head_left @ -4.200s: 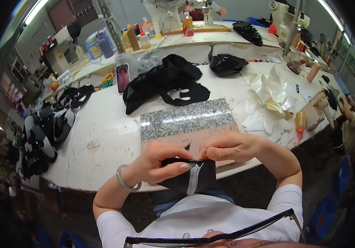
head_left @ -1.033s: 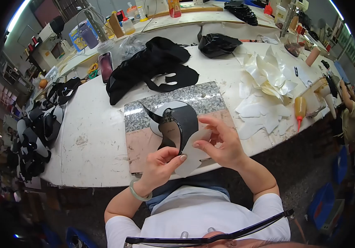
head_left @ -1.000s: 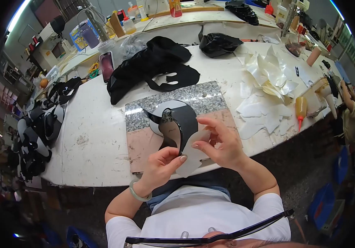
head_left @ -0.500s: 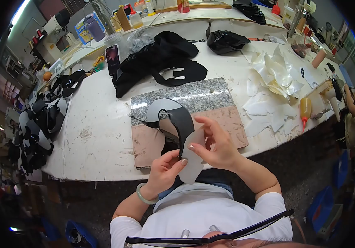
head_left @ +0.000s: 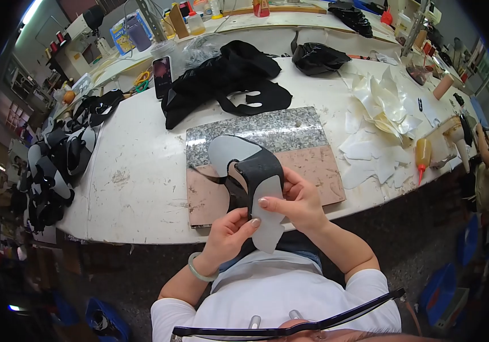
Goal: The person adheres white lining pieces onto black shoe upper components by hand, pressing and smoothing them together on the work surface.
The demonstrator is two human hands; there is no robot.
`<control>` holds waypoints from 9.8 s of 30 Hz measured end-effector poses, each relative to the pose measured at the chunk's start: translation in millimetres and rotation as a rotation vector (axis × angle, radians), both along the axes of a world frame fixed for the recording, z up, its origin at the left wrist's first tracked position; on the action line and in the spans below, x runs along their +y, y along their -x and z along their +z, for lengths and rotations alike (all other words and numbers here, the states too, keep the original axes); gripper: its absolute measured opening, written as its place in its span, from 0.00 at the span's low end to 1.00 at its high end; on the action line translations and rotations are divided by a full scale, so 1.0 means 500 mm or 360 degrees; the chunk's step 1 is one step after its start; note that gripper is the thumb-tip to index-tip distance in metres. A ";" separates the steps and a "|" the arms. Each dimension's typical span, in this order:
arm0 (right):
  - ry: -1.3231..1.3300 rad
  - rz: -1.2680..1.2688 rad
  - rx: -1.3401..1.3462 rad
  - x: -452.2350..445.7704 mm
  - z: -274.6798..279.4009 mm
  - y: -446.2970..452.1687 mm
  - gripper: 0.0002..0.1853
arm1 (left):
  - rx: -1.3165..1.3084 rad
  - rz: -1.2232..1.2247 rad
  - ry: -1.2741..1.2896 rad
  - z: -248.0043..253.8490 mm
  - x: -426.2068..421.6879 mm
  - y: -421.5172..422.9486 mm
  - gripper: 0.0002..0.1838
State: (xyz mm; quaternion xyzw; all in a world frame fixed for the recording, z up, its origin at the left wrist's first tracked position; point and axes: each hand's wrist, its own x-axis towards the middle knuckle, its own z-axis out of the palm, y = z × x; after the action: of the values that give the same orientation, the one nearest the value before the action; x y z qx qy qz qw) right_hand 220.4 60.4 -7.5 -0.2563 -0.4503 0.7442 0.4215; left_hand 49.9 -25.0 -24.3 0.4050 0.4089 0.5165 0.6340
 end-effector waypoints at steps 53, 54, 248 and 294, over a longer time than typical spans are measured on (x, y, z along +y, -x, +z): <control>-0.0499 -0.0221 -0.0663 -0.111 0.020 -0.181 0.13 | -0.0251 -0.0135 0.0023 0.021 0.042 -0.089 0.14; -0.0585 -0.0224 -0.0760 -0.105 0.019 -0.163 0.12 | -0.0286 -0.0106 0.0021 0.019 0.040 -0.090 0.14; -0.1534 -0.1019 -0.1030 -0.017 -0.070 0.097 0.07 | 0.1373 0.1112 -0.1027 -0.084 0.066 -0.028 0.11; -0.0957 -0.0501 -0.0944 -0.010 -0.078 0.111 0.09 | 0.1790 0.0881 -0.1532 -0.041 0.076 0.034 0.16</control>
State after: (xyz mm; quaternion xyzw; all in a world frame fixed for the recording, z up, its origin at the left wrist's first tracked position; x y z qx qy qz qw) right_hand 164.7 55.3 -46.6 -0.3901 -0.7035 0.4015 0.4379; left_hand 33.1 13.0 -44.8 0.7186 0.4856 0.4936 -0.0644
